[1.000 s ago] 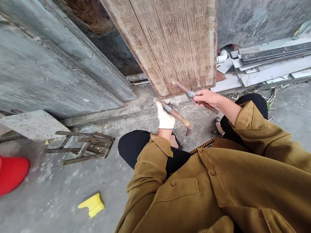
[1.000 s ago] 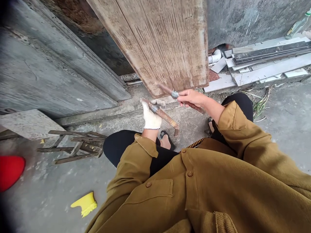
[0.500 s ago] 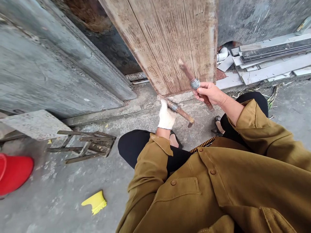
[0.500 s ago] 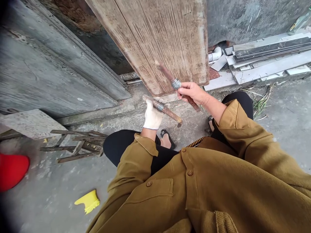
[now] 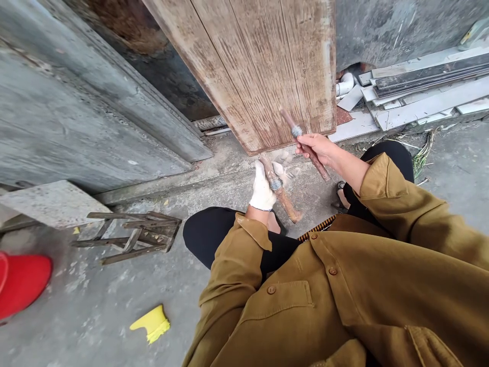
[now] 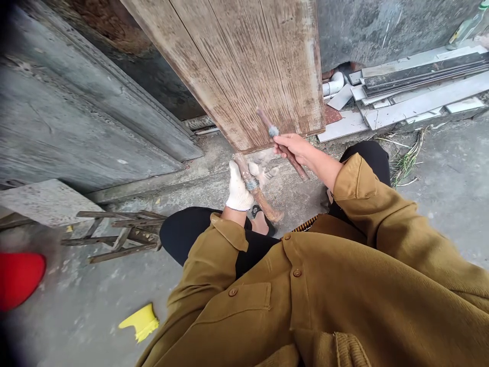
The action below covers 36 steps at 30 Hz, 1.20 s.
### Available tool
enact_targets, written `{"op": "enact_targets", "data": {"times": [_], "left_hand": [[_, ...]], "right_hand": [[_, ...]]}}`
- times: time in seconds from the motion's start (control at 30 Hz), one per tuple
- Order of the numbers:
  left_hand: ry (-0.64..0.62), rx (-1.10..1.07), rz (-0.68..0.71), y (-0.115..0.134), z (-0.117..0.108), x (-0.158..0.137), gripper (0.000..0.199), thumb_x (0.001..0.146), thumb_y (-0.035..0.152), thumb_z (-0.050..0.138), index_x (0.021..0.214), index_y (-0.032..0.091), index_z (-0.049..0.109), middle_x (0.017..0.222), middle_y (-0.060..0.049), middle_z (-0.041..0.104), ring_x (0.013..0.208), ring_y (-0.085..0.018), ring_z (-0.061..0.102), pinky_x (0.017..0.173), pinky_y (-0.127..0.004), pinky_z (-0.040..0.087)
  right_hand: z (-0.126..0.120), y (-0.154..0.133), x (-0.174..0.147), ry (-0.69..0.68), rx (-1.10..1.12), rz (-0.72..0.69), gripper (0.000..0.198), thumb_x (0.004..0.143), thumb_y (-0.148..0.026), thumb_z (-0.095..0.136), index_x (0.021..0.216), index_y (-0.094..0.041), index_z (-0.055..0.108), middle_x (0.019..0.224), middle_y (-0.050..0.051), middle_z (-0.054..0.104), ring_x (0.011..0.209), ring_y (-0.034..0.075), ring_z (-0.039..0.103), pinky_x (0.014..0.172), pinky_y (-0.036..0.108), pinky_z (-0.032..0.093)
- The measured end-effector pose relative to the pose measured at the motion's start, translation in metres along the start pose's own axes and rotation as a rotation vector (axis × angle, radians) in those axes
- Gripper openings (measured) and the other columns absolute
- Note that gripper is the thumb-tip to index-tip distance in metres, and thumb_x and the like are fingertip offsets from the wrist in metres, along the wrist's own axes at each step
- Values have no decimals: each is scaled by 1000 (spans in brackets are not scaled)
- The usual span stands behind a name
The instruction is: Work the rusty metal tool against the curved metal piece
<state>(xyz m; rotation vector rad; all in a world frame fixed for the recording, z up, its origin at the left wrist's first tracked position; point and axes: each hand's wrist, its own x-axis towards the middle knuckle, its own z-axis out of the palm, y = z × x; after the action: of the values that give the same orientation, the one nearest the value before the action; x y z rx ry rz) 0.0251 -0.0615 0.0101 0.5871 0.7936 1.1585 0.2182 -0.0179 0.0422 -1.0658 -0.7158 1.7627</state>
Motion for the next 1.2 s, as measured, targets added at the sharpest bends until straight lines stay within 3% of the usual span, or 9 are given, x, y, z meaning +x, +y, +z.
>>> {"op": "enact_targets", "data": {"times": [0.1, 0.17, 0.3, 0.47, 0.63, 0.83, 0.93, 1.07, 1.2], "left_hand": [[23, -52, 101, 6, -6, 6, 61, 91, 73, 46, 72, 17, 63, 94, -11, 71, 113, -26, 66, 88, -40, 59], [69, -48, 161, 13, -15, 14, 60, 90, 72, 48, 71, 17, 62, 92, -11, 71, 104, -24, 69, 83, -36, 60], [224, 19, 162, 18, -36, 29, 61, 87, 75, 50, 71, 16, 59, 78, -9, 67, 74, -17, 68, 67, -30, 56], [283, 106, 97, 2, -47, 38, 44, 86, 62, 65, 79, 19, 58, 70, -1, 62, 63, -13, 64, 67, -29, 55], [353, 62, 16, -11, -54, 42, 38, 83, 54, 72, 95, 21, 57, 77, 1, 66, 66, -11, 65, 68, -26, 54], [491, 72, -251, -22, -62, 47, 33, 87, 50, 68, 82, 18, 59, 67, -4, 62, 60, -15, 63, 60, -30, 54], [382, -11, -184, -20, -54, 43, 26, 90, 43, 65, 82, 19, 60, 75, -5, 64, 69, -16, 66, 70, -32, 56], [121, 35, 125, -13, -27, 30, 13, 86, 29, 71, 94, 22, 64, 99, -3, 69, 85, -13, 68, 83, -28, 54], [-174, 131, 40, -11, -6, 16, 22, 87, 38, 71, 82, 17, 64, 86, -5, 68, 85, -18, 69, 83, -34, 56]], "right_hand": [[-1, 12, 4, 72, -46, 194, 20, 97, -13, 54, 77, -15, 52, 57, -1, 54, 50, 8, 54, 37, 17, 34], [-3, 13, 2, 88, -66, 202, 21, 98, -13, 52, 77, -14, 52, 56, -1, 55, 48, 7, 50, 36, 17, 33], [-1, -4, -10, -35, -20, -104, 16, 95, -25, 62, 86, -13, 57, 66, -1, 55, 56, 5, 52, 41, 14, 34], [12, -20, -35, -325, -99, -384, 42, 77, -49, 80, 93, -17, 58, 71, -2, 51, 63, 7, 54, 44, 16, 35], [21, -18, -51, -430, -323, -410, 34, 82, -45, 75, 88, -17, 58, 71, -1, 55, 57, 6, 49, 46, 17, 35], [19, -13, -43, -459, -500, -426, 19, 88, -31, 64, 82, -15, 56, 70, -1, 61, 51, 4, 45, 45, 17, 34], [20, -4, -36, -422, -589, -385, 13, 88, -22, 59, 78, -15, 55, 68, -1, 62, 48, 4, 44, 44, 17, 33], [28, 4, -31, -432, -592, -337, 14, 89, -17, 58, 76, -15, 54, 66, -1, 62, 46, 3, 44, 42, 16, 33], [29, -2, -23, -429, -489, -258, 15, 91, -19, 60, 78, -13, 56, 65, 0, 62, 45, 2, 41, 39, 14, 30]]}}
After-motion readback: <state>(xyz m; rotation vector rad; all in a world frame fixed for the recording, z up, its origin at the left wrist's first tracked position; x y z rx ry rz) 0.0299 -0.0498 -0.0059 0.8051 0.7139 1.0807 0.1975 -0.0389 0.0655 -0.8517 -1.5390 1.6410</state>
